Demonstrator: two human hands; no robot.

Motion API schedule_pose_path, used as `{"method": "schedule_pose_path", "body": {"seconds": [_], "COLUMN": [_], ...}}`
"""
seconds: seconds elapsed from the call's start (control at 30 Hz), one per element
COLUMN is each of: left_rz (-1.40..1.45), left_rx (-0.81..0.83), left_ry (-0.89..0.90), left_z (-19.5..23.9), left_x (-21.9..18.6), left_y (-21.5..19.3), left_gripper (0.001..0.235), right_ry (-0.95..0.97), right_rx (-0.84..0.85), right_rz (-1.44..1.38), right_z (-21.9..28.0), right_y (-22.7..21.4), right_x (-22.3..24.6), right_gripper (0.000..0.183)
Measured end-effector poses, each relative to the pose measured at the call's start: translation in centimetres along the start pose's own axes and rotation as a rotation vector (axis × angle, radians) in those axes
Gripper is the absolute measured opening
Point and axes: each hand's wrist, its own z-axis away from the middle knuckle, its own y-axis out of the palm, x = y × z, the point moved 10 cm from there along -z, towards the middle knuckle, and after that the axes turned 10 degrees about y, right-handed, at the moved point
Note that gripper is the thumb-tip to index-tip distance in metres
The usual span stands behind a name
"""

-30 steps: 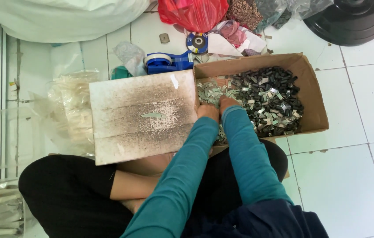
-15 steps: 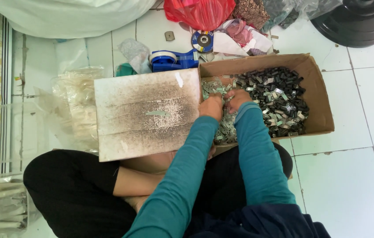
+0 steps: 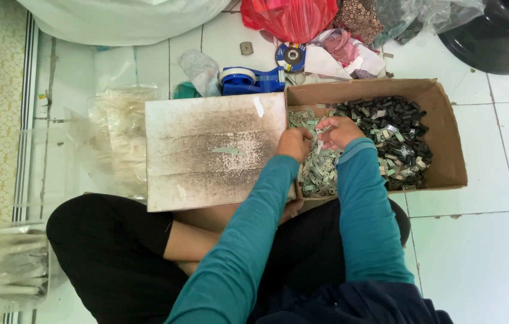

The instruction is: The person sits on the floor and packs small metallic components from a cardboard box into clear plastic bags. They place the components into the bags, fold the tops, and set the filled bags aside. The person repeats this process for multiple bags throughout the clip.

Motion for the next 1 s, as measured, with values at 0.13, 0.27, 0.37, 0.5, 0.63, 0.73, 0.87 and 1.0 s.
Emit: {"method": "schedule_pose_path", "body": {"seconds": [0.13, 0.27, 0.37, 0.5, 0.63, 0.73, 0.87, 1.0], "left_rz": [-0.059, -0.018, 0.04, 0.251, 0.23, 0.247, 0.059, -0.145], "left_rx": [-0.047, -0.111, -0.183, -0.41, -0.53, -0.608, -0.757, -0.886], "left_ry": [0.045, 0.061, 0.073, 0.002, -0.001, -0.038, 0.034, 0.127], "left_z": [0.4, 0.8, 2.6, 7.9, 11.8, 14.9, 18.2, 19.3], "left_x": [-0.3, -0.5, -2.2, -4.7, -4.2, -3.2, -2.5, -2.7], "left_y": [0.1, -0.5, -1.8, -5.8, -10.6, -13.6, -18.6, -21.7], "left_gripper": [0.021, 0.021, 0.022, 0.019, 0.018, 0.017, 0.022, 0.039], "right_ry": [-0.013, -0.064, -0.12, -0.344, -0.429, -0.504, -0.583, -0.657], "right_rx": [-0.02, -0.028, -0.048, -0.05, 0.044, 0.095, 0.105, -0.048], "right_rz": [-0.034, -0.055, -0.012, 0.032, -0.043, 0.003, 0.037, 0.078], "right_z": [-0.9, -1.5, -0.6, 2.1, 4.4, 5.9, 8.0, 7.9], "right_y": [-0.2, 0.2, 1.4, 2.8, 6.9, 10.5, 14.1, 12.3], "right_x": [-0.7, -0.2, 1.6, 5.9, 9.2, 11.7, 14.1, 14.8], "right_gripper": [0.034, 0.031, 0.029, 0.029, 0.029, 0.028, 0.034, 0.041]}}
